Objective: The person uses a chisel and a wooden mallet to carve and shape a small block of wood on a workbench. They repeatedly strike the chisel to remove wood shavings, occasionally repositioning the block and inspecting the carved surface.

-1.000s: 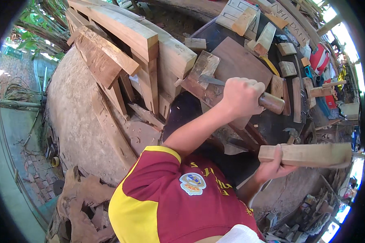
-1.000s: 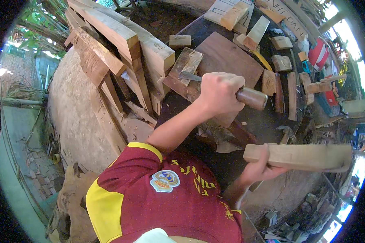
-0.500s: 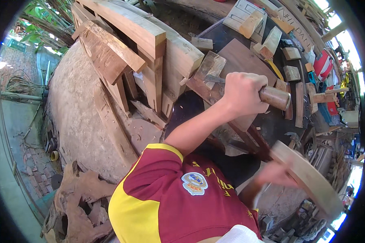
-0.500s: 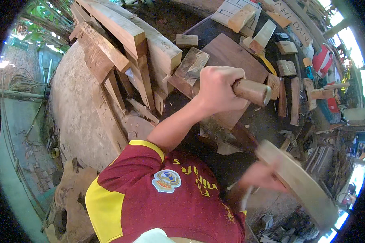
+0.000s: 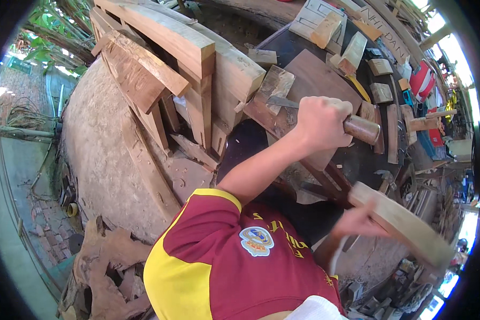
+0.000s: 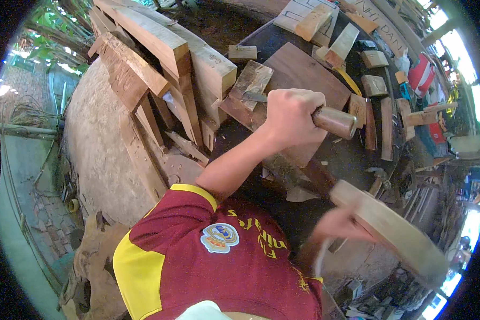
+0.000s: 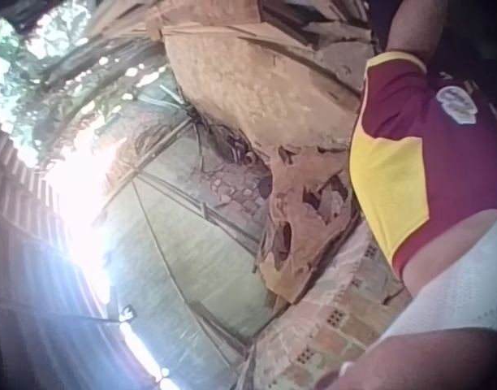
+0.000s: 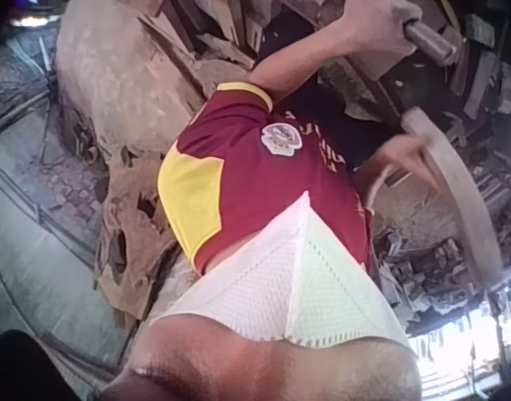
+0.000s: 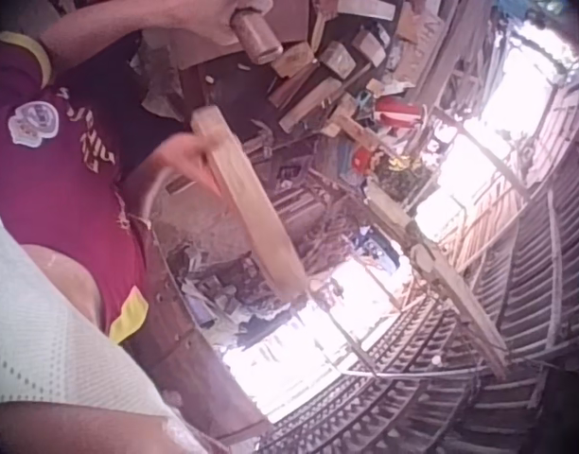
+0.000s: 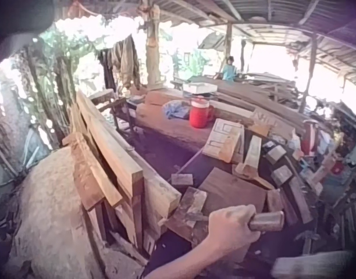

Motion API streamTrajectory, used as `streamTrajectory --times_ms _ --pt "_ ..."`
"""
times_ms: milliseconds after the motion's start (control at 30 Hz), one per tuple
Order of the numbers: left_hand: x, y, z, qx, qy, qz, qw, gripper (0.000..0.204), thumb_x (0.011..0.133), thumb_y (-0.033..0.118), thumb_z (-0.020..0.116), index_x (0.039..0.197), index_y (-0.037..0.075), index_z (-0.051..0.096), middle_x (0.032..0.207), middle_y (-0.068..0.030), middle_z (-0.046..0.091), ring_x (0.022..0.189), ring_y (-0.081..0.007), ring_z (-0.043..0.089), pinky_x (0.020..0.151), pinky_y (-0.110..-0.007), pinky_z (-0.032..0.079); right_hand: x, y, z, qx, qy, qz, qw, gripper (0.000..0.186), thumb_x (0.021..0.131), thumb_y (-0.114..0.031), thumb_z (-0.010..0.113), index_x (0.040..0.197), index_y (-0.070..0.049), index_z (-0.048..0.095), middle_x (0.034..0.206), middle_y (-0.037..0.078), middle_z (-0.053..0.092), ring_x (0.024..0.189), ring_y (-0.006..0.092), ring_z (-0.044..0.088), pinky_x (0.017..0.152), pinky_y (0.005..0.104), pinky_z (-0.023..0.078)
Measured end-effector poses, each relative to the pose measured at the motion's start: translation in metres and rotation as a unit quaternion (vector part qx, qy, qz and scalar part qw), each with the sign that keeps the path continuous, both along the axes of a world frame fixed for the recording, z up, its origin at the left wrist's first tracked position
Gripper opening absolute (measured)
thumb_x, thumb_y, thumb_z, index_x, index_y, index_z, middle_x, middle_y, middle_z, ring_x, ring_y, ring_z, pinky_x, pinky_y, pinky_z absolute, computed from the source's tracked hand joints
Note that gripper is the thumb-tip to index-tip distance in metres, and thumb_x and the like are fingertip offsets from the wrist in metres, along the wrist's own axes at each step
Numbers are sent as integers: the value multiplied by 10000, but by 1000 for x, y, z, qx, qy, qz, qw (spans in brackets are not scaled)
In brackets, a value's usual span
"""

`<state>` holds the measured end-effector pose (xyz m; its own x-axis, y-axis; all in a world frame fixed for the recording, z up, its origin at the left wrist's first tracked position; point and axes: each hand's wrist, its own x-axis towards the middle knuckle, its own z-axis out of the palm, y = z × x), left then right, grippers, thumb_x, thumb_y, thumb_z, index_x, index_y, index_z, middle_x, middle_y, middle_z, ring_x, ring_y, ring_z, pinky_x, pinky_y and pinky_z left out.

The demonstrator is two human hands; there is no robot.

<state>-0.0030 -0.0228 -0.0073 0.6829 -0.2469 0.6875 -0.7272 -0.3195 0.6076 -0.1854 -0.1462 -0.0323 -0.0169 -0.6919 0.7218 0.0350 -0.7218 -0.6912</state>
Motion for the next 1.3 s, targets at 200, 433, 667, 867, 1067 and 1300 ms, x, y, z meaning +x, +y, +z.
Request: streamTrajectory --times_ms 200,433,667,867,1067,1300 --pt "3 -5 -2 21 -9 12 1000 231 467 214 713 633 117 586 596 -70 579 565 -277 615 487 -386 459 -22 -6 -43 -57 301 121 944 815 742 -73 787 1404 89 340 1382 277 441 1264 351 467 1094 462 332" --pt "4 -3 -5 16 -13 14 1000 237 480 225 723 626 116 572 593 -69 577 564 -277 615 488 -385 457 -12 -7 -13 51 -30 65 996 803 766 -39 786 1402 81 310 1326 242 472 1225 310 490 975 444 473" --pt "5 -6 -9 37 -16 25 999 229 506 232 730 626 116 573 592 -66 575 569 -278 618 494 -381 454 -15 -13 -42 -102 340 130 926 768 766 -8 689 1423 86 303 1430 286 403 1336 365 413 1122 458 289" --pt "5 -6 -9 40 -19 18 999 219 506 225 723 626 116 576 592 -64 578 573 -277 621 496 -382 455 -15 -5 -8 66 10 91 994 752 788 -3 724 1417 76 320 1368 241 450 1230 303 496 980 421 464" --pt "10 -2 1 11 -14 25 1000 210 508 198 708 620 99 560 581 -94 562 571 -306 606 503 -391 455 -17 15 -60 -115 338 164 919 779 757 -26 719 1410 85 309 1404 277 410 1258 393 479 1065 492 370" --pt "9 7 4 -5 0 5 1000 196 512 188 691 616 93 554 579 -96 558 570 -307 602 508 -375 457 -20 -15 -19 21 102 93 990 853 748 -46 790 1421 78 280 1375 255 418 1235 348 461 1067 479 359"
